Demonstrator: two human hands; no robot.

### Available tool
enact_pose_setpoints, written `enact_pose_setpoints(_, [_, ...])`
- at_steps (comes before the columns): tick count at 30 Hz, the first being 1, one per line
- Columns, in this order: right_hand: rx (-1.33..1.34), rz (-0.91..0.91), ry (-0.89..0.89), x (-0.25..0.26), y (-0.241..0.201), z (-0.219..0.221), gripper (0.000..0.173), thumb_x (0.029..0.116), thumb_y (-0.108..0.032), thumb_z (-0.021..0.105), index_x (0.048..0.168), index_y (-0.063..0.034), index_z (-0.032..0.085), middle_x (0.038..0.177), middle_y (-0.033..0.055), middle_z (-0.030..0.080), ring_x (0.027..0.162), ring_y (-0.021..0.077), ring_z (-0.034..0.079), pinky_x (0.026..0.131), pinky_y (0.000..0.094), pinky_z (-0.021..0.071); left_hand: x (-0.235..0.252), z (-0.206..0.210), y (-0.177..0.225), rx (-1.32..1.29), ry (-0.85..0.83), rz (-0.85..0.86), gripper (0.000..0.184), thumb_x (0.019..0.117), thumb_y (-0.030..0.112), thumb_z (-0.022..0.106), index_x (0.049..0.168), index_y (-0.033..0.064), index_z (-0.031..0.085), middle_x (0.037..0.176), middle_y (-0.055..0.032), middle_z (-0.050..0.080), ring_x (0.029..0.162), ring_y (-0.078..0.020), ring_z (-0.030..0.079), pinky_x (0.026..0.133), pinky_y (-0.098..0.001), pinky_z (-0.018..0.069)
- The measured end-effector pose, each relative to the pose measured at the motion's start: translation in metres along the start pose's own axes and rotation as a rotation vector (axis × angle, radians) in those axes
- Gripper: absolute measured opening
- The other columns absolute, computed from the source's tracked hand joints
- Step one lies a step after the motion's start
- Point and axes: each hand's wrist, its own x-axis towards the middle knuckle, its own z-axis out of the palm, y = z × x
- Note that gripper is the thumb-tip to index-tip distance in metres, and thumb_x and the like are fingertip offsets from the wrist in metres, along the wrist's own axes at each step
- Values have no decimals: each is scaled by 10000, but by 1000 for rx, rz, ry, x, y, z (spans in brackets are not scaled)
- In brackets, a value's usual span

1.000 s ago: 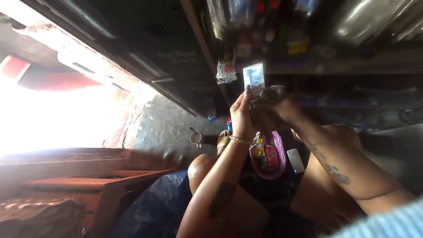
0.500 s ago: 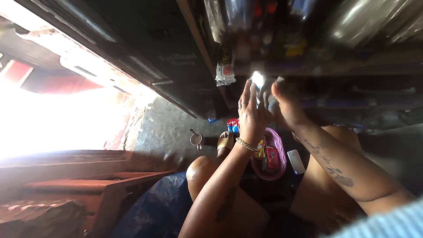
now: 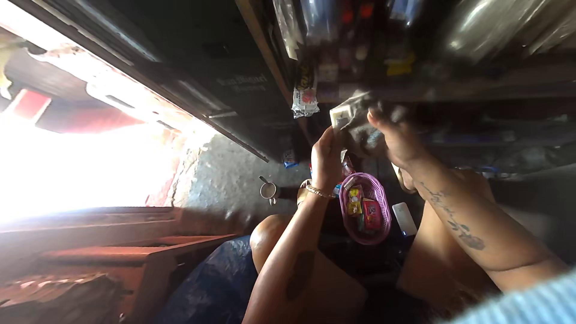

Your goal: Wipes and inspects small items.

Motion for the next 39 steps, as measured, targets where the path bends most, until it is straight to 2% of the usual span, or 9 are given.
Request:
enact_pose_setpoints(4, [215,95,134,7,-1,-1,302,1077,-394,500,1269,-170,567,1062,-28,696,956,80,691,830,317,608,-1,1,8,-392,104,-308,210,1050,43,469,1137,19,659,938,-38,721,842,-111,698,762,-310,601])
enact_pose_setpoints(7, [324,150,81,8,-5,-6,410,1075,-500,436,1325,-193,544,1133,-17,689,1037,109,685,879,363,604,3,-3,8,-522,191,-396,242,1090,102,416,1130,42,647,947,-57,721,851,-159,712,750,-354,611])
enact_pose_setpoints(11, [99,133,-107,0,-4,-6,184,1051,-296,571,1168,-161,617,961,-42,706,843,58,683,742,276,602,5,-3,10,-504,325,-487,219,1087,164,441,1036,64,630,795,-37,678,692,-129,673,615,-304,580])
enact_pose_setpoints(14, [-118,53,-254,-10,2,3,214,957,-63,679,1161,-109,637,1011,-66,692,939,-15,647,860,195,559,1,-2,7,-275,234,-384,121,1017,72,535,1013,31,649,749,-20,670,626,-79,646,569,-268,570])
enact_pose_setpoints(17, [-238,-29,-167,-11,11,8,237,911,5,703,1124,-69,628,992,-50,653,945,-33,615,875,180,532,-2,1,6,19,41,-227,139,974,11,591,1060,-15,697,869,-46,705,758,-56,661,734,-274,574])
enact_pose_setpoints(21, [-69,33,119,1,8,6,179,982,-162,688,1151,-119,648,998,-52,708,908,17,672,838,238,578,-1,-1,11,124,-152,-158,196,1037,192,599,985,25,688,786,-36,680,698,-91,662,681,-308,576])
enact_pose_setpoints(24, [126,117,247,9,10,2,228,999,-263,674,1180,-126,644,1005,-17,724,889,80,704,794,283,607,-1,2,13,65,-286,-177,133,954,77,689,1062,1,681,892,-86,726,793,-146,716,756,-358,617])
enact_pose_setpoints(32, [1,77,48,2,12,4,276,856,4,780,1076,-109,659,946,-36,716,868,51,688,800,251,600,1,-2,4,-12,-185,-209,37,936,21,684,920,4,713,786,-47,703,709,-86,670,685,-295,578])
enact_pose_setpoints(39, [82,-50,143,12,11,2,50,998,-177,670,1003,-130,653,883,-40,704,824,39,686,777,240,595,1,6,9,-24,-226,-224,61,938,35,692,900,-4,721,769,-54,715,681,-89,679,663,-292,588])
